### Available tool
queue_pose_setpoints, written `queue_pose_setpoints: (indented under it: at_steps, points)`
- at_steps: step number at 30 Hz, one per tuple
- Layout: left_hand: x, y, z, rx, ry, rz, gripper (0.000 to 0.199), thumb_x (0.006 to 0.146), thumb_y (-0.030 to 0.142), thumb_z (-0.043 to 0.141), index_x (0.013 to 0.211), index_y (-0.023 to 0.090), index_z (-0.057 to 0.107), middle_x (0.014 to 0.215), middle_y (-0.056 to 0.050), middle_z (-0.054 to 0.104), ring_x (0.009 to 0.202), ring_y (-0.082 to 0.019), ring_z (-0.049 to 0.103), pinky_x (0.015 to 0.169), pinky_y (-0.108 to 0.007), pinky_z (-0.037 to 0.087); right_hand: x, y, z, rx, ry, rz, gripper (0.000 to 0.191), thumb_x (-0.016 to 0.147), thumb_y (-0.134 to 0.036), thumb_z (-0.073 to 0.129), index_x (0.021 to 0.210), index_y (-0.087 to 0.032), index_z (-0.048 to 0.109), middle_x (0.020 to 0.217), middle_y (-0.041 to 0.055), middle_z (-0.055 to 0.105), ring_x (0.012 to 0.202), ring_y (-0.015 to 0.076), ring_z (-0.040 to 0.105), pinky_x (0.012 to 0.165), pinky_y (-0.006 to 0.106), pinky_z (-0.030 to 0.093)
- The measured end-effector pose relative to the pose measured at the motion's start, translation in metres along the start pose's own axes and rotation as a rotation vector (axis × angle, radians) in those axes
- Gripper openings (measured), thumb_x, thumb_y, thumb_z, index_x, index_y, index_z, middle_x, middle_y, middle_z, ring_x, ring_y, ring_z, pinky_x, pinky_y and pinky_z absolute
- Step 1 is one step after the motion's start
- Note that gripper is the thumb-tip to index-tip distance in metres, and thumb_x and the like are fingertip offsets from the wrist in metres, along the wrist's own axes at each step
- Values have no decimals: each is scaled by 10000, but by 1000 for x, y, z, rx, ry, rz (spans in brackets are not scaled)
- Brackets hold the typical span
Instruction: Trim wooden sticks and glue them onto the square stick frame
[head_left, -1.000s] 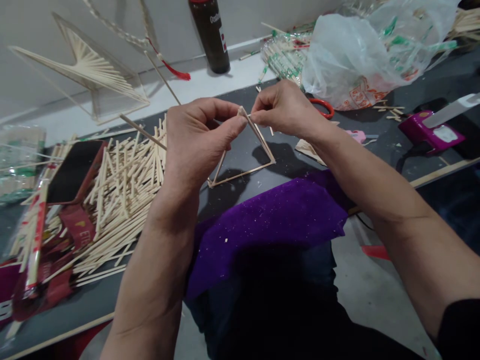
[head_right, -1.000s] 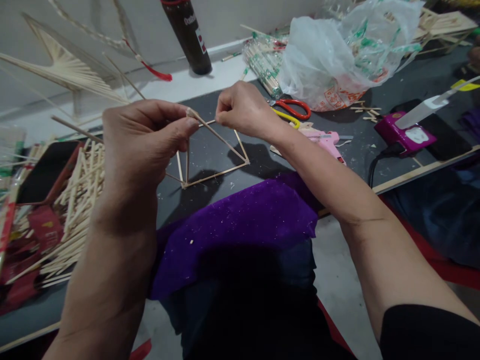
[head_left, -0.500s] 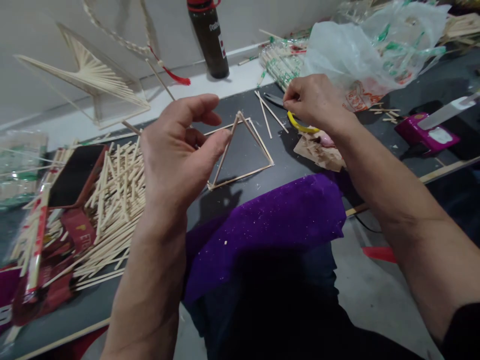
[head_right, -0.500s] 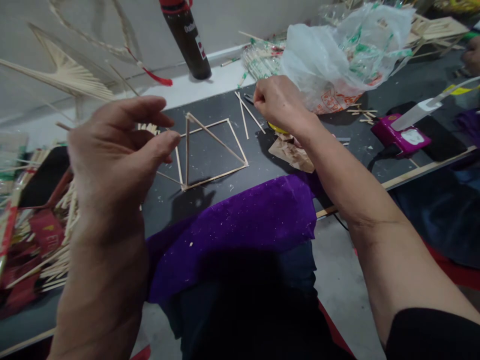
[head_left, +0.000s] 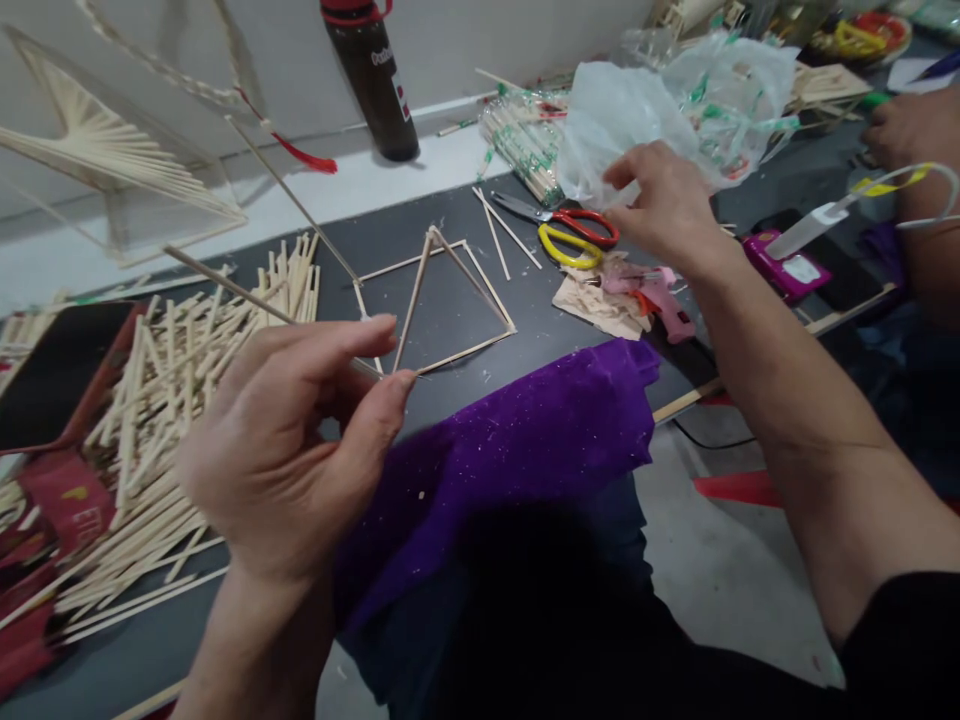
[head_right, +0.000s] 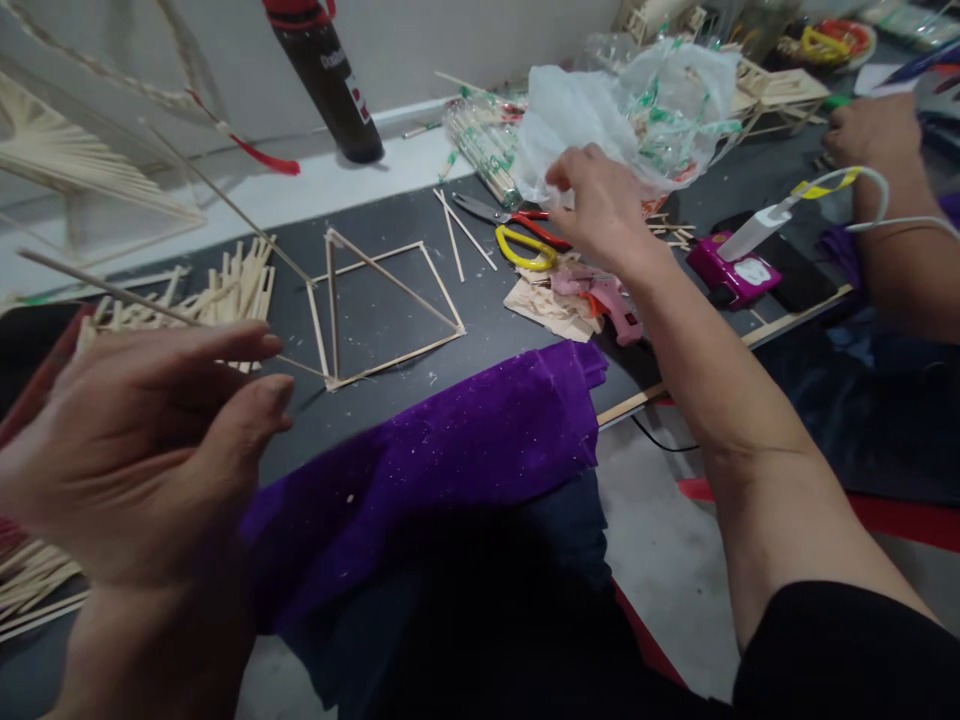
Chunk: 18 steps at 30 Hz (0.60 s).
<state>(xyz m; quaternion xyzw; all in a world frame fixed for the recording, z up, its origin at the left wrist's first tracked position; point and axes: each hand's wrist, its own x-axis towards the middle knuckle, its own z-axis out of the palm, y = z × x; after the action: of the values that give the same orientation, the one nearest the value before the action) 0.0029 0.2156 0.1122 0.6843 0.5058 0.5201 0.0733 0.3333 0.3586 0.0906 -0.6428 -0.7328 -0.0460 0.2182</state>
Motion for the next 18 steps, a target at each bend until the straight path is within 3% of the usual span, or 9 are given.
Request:
queue_pose_setpoints:
  at_steps: [2, 6, 9, 13, 16, 18]
  points:
    - [-5, -5, 3, 47, -67, 92, 429, 647, 120, 776, 1032, 305, 741, 909, -2, 722, 592, -122, 585, 497, -274, 449, -6, 12, -2, 38, 75, 18, 420, 746, -143, 633, 1166, -125, 617, 1149, 130, 628, 984, 211, 569, 861, 310, 411]
    - [-13, -12, 12, 96, -142, 128, 289, 708, 113, 754, 978, 213, 726, 886, -22, 715, 591, -89, 587, 500, -215, 455, -23, 25, -9, 117, 83, 114, 195, 836, -200, 555, 939, -116, 696, 883, 94, 691, 812, 177, 585, 797, 307, 422]
    - [-21, -14, 18, 84, -223, 100, 237, 768, 126, 708, 982, 229, 702, 918, -12, 703, 613, -86, 601, 513, -205, 467, -42, 30, -15, 106, -35, 110, 209, 821, -282, 583, 867, -132, 722, 785, 71, 695, 724, 171, 587, 717, 303, 418]
    - [-32, -17, 23, 93, -350, 109, 225, 820, 149, 669, 1019, 254, 678, 966, 4, 700, 629, -83, 622, 565, -215, 503, -72, 42, -19, 4, -218, 60, 312, 746, -427, 659, 920, -171, 704, 904, 73, 707, 782, 213, 623, 676, 310, 426]
    - [-36, -17, 27, 86, -412, 175, 199, 837, 160, 660, 1015, 246, 672, 943, 8, 702, 761, -110, 671, 669, -222, 533, -97, 48, -18, -150, -228, 220, 414, 731, -542, 636, 959, -199, 675, 894, 69, 710, 767, 244, 634, 612, 315, 406]
    - [-36, -11, 34, 63, -486, 226, 170, 858, 182, 639, 1015, 237, 670, 935, 5, 701, 828, -122, 681, 708, -225, 540, -109, 49, -17, -176, -299, 307, 454, 723, -608, 613, 940, -213, 674, 832, 55, 712, 733, 251, 633, 580, 311, 388]
